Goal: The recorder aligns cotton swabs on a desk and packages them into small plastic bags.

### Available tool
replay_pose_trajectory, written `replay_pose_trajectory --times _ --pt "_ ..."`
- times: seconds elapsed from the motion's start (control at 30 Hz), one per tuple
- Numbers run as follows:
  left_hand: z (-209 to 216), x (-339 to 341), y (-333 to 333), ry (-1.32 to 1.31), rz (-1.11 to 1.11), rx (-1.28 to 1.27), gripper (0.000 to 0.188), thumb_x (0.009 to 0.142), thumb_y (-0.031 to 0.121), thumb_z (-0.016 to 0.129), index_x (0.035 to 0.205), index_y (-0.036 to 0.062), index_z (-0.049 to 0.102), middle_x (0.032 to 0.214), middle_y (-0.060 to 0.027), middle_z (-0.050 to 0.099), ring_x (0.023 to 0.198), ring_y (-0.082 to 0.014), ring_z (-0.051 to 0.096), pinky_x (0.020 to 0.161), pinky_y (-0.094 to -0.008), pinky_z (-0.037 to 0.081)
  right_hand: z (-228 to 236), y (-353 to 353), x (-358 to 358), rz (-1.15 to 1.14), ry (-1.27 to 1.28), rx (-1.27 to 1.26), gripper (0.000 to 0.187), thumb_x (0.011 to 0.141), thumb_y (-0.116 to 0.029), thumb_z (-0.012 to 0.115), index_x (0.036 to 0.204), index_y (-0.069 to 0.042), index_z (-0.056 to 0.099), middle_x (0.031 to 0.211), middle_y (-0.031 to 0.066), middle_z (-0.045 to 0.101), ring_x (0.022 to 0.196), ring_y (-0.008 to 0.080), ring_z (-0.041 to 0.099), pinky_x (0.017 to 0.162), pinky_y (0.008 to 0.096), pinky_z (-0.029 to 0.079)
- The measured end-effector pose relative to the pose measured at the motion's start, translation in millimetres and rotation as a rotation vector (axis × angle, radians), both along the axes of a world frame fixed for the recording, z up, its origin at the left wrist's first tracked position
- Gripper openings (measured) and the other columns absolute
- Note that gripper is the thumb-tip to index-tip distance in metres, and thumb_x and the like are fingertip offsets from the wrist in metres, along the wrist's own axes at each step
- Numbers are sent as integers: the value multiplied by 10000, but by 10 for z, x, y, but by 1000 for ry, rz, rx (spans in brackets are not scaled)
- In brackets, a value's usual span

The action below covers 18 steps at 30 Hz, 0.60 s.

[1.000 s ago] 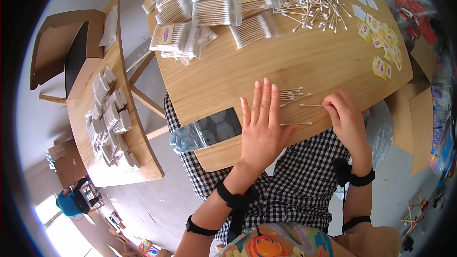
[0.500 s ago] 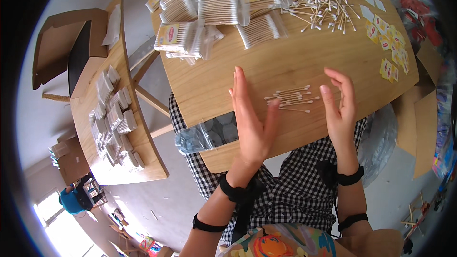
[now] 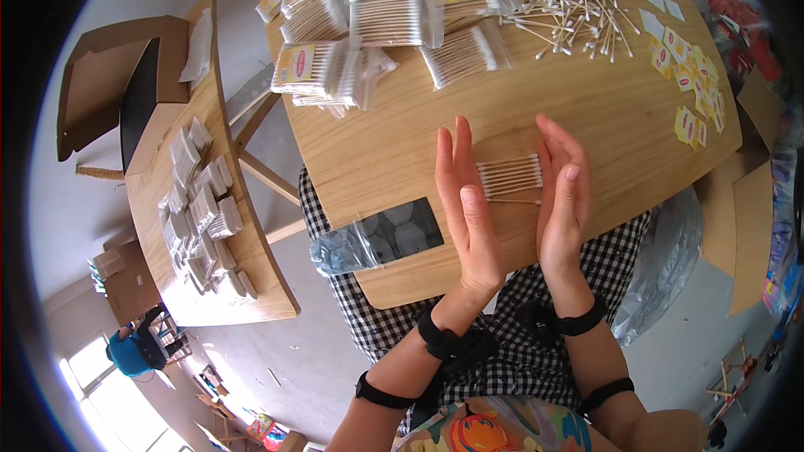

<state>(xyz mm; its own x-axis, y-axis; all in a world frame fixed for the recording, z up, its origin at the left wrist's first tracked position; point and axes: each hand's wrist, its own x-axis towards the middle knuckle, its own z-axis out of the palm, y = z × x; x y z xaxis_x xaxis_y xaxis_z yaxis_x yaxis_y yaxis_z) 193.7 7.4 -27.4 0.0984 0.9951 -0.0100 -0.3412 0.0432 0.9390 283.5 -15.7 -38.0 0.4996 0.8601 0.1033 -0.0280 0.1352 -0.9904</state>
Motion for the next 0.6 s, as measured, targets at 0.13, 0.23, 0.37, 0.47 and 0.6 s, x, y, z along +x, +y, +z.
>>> replay_pose_trajectory --times 0.13,0.23,0.37,0.47,0.6 --pt "47 -60 18 -32 49 -14 809 1044 603 364 1608 64 148 1659 -204 210 1561 -296 136 1273 -444 63 23 -18 76 -21 4 -2 630 1098 -499 277 1464 0 395 1542 213 402 1481 313 324 1242 475 208" --pt "20 -120 41 -19 85 5 806 1047 595 367 1605 57 150 1658 -209 207 1561 -299 135 1273 -442 68 -17 -54 121 -49 36 21 661 1089 -532 263 1463 -3 400 1539 221 401 1480 307 326 1241 474 203" --pt "19 -47 3 -12 49 10 813 1042 572 412 1601 40 156 1661 -211 200 1560 -309 141 1267 -459 97 -8 -53 -5 -23 126 77 586 1096 -456 339 1454 2 403 1520 224 422 1464 293 354 1236 469 227" --pt "77 -141 -49 433 -115 167 866 1006 557 501 1586 -5 189 1649 -229 228 1552 -336 172 1250 -493 152 70 -24 60 -50 46 -1 441 1085 -276 463 1427 0 429 1468 202 477 1413 272 423 1213 441 283" --pt "126 -206 -258 1292 -447 588 963 918 570 609 1548 -73 267 1618 -260 289 1532 -381 232 1220 -532 219 59 45 386 -61 -215 -102 256 986 4 574 1241 -17 556 1236 107 629 1184 216 595 1065 379 429"
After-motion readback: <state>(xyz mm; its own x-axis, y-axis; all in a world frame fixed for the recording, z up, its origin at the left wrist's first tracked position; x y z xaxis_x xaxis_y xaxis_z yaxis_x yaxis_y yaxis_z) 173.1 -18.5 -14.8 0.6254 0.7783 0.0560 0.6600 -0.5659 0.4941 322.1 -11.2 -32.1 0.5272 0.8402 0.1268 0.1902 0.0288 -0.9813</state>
